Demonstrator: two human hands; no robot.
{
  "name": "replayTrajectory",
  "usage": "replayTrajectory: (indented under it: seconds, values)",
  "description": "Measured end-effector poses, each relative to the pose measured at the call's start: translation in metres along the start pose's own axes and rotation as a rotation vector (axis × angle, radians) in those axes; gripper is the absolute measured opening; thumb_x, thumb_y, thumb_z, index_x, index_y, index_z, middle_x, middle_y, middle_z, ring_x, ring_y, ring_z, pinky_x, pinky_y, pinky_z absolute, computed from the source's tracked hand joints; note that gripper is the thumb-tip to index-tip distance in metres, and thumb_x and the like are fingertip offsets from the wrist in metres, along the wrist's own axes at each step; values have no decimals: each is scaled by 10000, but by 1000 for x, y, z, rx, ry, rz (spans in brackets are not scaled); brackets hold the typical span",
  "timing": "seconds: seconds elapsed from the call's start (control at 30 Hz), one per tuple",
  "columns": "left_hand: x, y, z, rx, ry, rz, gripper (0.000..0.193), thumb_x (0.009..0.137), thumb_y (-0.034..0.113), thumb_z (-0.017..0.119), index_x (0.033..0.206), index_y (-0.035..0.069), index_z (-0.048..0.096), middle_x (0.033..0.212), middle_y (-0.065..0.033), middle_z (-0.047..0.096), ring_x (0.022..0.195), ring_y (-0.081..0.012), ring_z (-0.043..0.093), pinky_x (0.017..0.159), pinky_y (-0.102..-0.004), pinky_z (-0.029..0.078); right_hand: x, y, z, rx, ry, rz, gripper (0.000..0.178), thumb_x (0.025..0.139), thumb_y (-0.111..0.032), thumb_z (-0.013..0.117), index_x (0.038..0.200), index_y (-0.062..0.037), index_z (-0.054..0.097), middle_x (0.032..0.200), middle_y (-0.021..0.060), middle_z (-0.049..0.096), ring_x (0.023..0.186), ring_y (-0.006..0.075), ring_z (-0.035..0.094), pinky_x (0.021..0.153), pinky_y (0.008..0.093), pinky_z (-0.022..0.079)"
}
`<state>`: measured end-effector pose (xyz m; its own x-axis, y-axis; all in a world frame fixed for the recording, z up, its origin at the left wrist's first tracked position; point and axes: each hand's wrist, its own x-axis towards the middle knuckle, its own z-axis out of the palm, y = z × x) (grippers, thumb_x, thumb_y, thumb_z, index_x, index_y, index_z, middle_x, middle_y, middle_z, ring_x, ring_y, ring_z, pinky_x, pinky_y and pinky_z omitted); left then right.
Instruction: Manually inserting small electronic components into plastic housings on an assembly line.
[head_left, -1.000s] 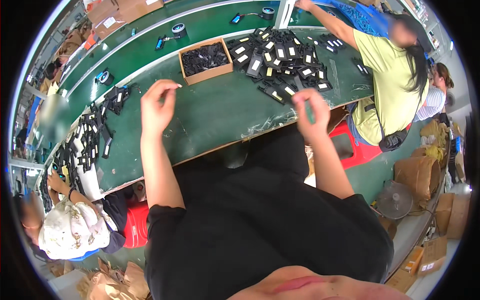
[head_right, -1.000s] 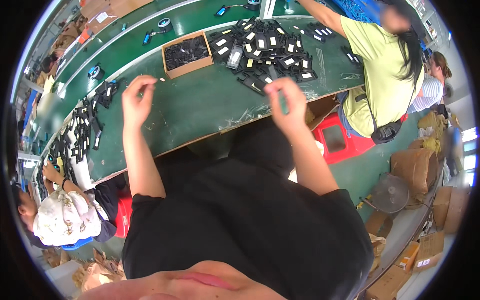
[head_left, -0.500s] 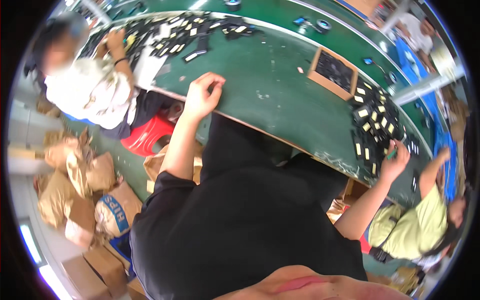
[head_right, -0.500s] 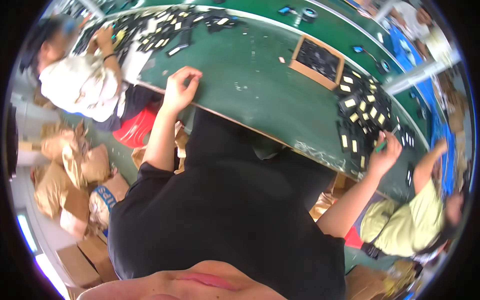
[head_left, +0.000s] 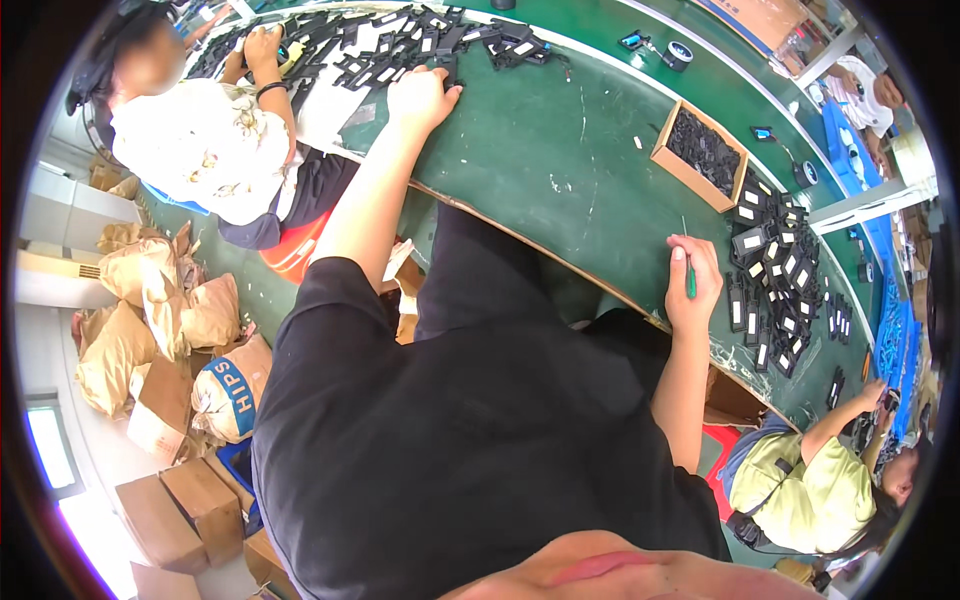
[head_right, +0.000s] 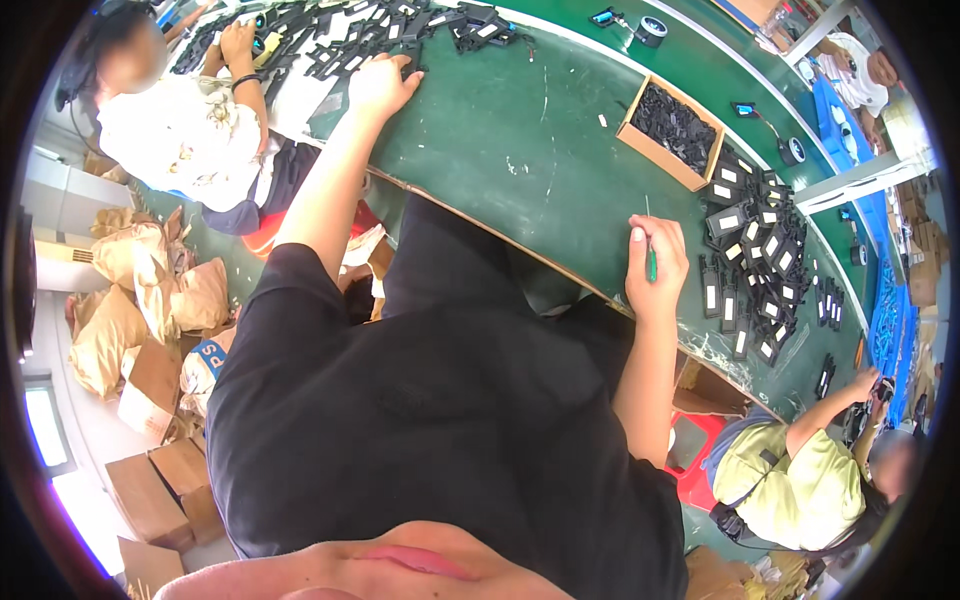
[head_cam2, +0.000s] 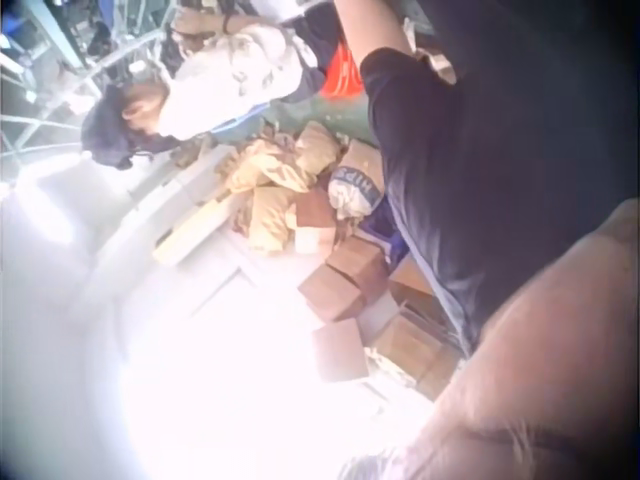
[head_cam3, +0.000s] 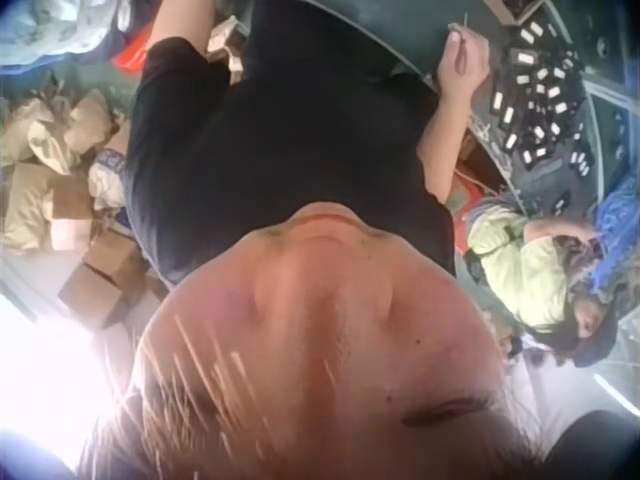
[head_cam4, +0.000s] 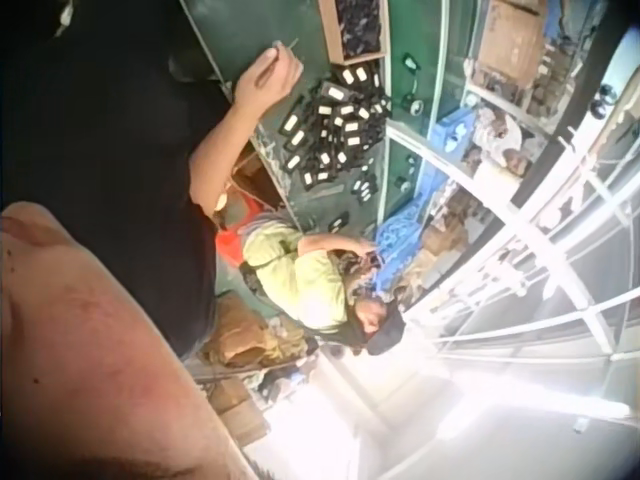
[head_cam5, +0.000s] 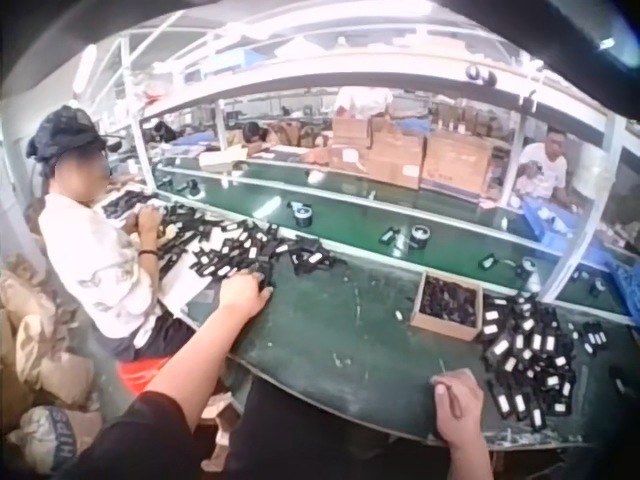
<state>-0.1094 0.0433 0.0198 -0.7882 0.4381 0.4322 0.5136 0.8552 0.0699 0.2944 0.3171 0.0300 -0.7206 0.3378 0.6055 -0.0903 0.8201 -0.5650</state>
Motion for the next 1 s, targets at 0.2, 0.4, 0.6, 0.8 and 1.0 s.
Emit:
replayTrajectory:
  seconds: [0.2,0.4,0.6,0.8,1.0]
  values:
    - [-43,47,-28,-198,-35,-3,343,811,302,730,1067,78,776,998,-171,726,910,-343,734,832,-442,597,-8,11,-3,156,5,171,133,1013,-22,599,1008,54,708,924,125,712,885,195,696,824,303,531]
    - [-84,85,-62,-601,103,-44,258,909,208,657,1018,-10,743,910,-235,736,867,-376,733,800,-457,578,-6,13,2,168,2,178,115,999,-21,623,984,54,709,890,126,718,838,204,696,791,309,534]
    - [-95,56,-61,-241,231,-137,227,949,228,588,906,50,723,746,-232,706,720,-417,719,706,-498,581,-6,10,0,164,-13,145,91,980,-15,643,964,46,708,852,129,725,802,223,693,760,320,533]
    - [-105,40,-76,-105,198,-283,276,922,241,574,941,16,733,805,-235,737,770,-421,740,748,-505,589,-7,8,0,181,11,161,95,979,-26,649,960,44,710,838,127,723,788,220,692,749,321,531]
    - [-107,67,-91,-45,-373,-329,501,880,442,659,1033,-31,715,974,-261,748,981,-419,735,899,-496,578,-9,9,0,143,-17,172,102,982,-33,653,946,44,709,829,126,724,778,217,696,748,321,534]
